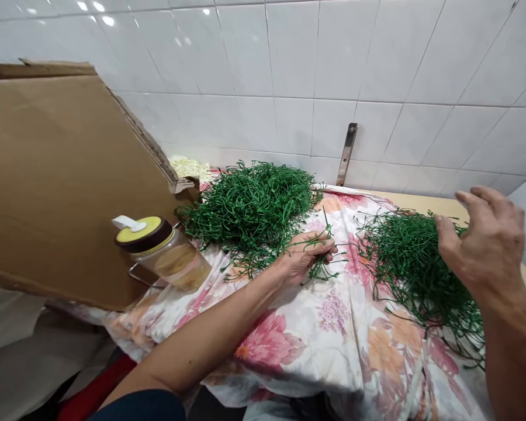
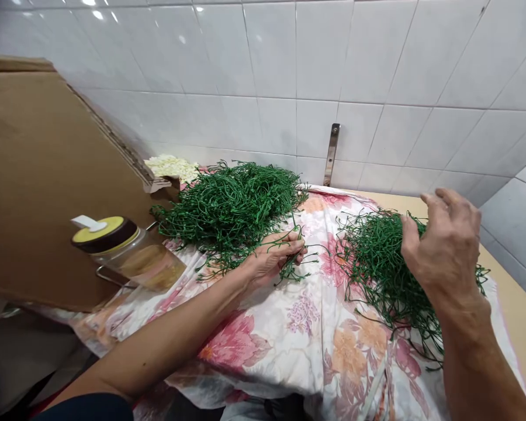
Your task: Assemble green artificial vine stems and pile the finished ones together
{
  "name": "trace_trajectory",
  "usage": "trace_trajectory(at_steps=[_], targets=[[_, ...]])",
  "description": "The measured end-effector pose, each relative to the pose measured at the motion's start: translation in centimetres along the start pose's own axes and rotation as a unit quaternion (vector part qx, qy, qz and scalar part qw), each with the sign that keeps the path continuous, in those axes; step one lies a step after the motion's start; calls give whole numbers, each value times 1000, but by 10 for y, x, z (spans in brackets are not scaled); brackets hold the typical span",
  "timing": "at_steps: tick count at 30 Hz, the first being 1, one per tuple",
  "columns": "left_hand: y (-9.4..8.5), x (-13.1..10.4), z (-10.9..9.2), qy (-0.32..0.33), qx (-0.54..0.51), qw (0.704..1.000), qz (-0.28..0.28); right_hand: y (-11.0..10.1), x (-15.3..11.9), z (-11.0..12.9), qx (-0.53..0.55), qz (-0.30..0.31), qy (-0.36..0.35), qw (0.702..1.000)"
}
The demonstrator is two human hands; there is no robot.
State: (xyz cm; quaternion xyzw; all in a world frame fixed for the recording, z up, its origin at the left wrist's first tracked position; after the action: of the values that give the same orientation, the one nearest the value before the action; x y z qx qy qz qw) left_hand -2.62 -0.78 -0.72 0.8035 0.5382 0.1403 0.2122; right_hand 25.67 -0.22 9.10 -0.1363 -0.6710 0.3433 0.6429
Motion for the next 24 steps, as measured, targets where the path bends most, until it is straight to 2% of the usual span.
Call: trace_trajectory(at_steps=[1, 3, 5, 6, 8, 10, 14, 16, 20, 24], targets=[[0, 0, 1, 3, 9, 1000, 4, -3, -3, 14, 38, -5, 2, 999], [-1, 1, 3, 13, 35, 999, 7, -3, -12, 48, 171, 35, -13, 985], [-1, 1, 3, 25, 73, 997, 3, 9, -24, 85, 307, 154, -40, 938], [0, 1, 3, 28, 93, 995, 4, 17, -31, 100, 342, 225, -40, 911], [2, 1, 3, 32, 125, 992, 3, 32, -41, 119, 387, 309, -34, 868], [4, 0, 2, 36, 146, 989, -1, 43, -46, 122, 420, 342, 3, 840], [6, 0, 2, 40, 171, 984, -16, 57, -47, 107, 475, 371, 111, 790], [4, 1, 3, 46, 180, 982, -28, 64, -49, 103, 524, 399, 149, 737], [2, 2, 6, 48, 198, 978, -41, 75, -56, 107, 642, 434, 177, 607], [5, 2, 5, 45, 190, 980, -36, 82, -62, 111, 709, 417, 223, 522]])
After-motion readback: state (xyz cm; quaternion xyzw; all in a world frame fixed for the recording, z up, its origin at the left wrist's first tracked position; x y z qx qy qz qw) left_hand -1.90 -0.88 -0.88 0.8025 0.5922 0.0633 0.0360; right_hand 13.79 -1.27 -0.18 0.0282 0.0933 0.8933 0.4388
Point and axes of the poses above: each hand's wrist, its own x-axis towards the middle knuckle, its own y-axis out of the palm, z = x × y, the point moved 4 cm from there along x, towards the middle knuckle, and after that the axes turned 10 degrees about z, right-handed, at the moved point
